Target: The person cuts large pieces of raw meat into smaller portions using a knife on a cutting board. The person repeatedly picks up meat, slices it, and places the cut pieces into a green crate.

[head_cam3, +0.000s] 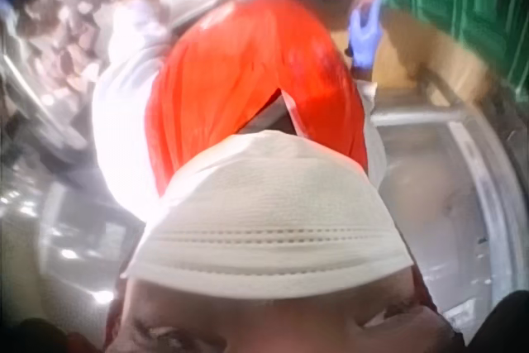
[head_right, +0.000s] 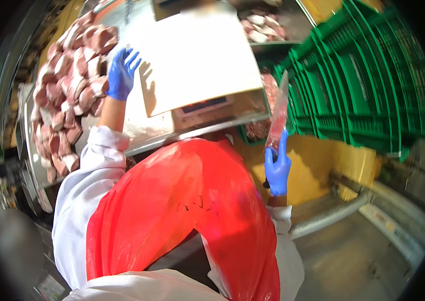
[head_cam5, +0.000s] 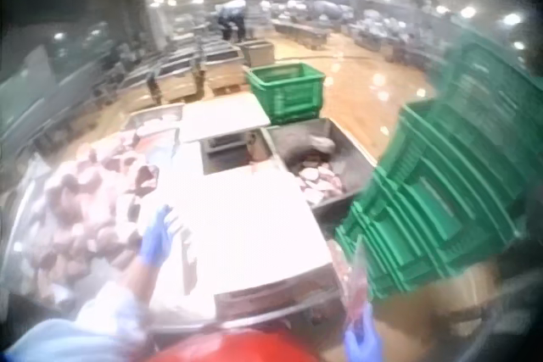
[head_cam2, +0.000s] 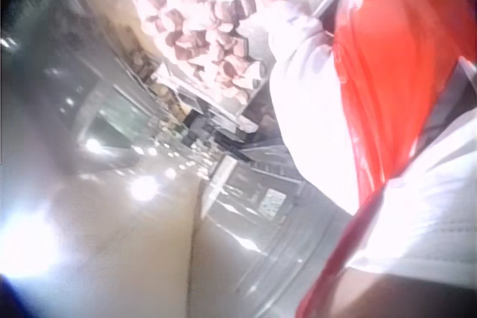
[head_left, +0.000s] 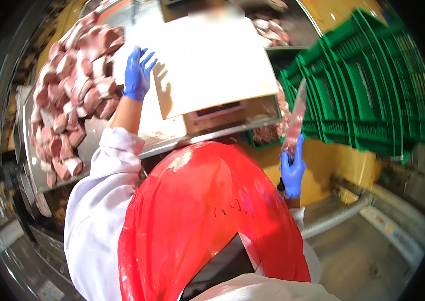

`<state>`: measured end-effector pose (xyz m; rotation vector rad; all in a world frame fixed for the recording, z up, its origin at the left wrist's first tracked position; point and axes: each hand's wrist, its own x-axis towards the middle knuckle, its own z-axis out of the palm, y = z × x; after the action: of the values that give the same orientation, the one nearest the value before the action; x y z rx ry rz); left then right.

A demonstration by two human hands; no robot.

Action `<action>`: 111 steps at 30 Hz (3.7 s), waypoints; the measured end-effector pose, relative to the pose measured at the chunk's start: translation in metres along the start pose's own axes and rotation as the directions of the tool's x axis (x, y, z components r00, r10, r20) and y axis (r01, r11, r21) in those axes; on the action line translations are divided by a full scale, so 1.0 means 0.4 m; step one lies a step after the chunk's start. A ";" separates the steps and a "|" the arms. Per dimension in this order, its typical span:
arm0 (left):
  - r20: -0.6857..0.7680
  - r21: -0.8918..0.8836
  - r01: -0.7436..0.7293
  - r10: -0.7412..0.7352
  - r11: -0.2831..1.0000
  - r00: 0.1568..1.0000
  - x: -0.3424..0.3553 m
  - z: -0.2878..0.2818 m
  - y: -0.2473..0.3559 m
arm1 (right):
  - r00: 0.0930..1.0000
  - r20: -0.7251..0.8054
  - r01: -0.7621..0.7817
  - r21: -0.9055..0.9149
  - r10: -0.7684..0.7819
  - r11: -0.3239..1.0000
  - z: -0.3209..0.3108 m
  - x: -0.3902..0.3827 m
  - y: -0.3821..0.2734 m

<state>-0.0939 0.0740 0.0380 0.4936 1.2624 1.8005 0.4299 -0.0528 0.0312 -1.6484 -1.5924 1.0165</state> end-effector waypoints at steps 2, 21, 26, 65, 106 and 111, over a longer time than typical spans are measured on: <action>-0.135 0.118 -0.078 0.094 0.990 0.986 -0.042 -0.260 -0.040 | 0.999 0.033 0.017 0.012 -0.017 1.000 0.044 0.004 -0.010; 0.416 0.895 -0.310 0.352 -0.320 0.838 0.203 -0.779 0.256 | 0.947 0.238 0.221 0.010 -0.217 0.975 0.424 0.063 -0.367; 0.577 0.634 -0.579 -0.185 -0.512 0.795 0.275 -0.713 0.140 | 0.955 0.216 0.224 -0.074 -0.204 0.972 0.436 0.010 -0.397; 0.811 -0.016 -0.960 -0.565 -0.280 0.151 0.009 0.308 0.207 | 0.979 0.014 0.204 0.065 -0.205 0.977 0.011 0.003 -0.071; 0.867 0.308 -0.949 0.430 -0.064 0.252 0.293 0.539 0.510 | 0.953 -0.198 0.261 0.161 -0.228 0.952 -0.071 0.063 0.126; 0.916 0.302 -0.907 0.353 -0.293 0.191 0.237 0.547 0.381 | 0.971 -0.202 0.168 0.182 -0.131 0.969 -0.083 0.028 0.144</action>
<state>-0.0526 0.2561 0.2507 2.9050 1.5858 1.1009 0.4878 -0.0434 -0.0022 -1.4218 -1.4187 0.8817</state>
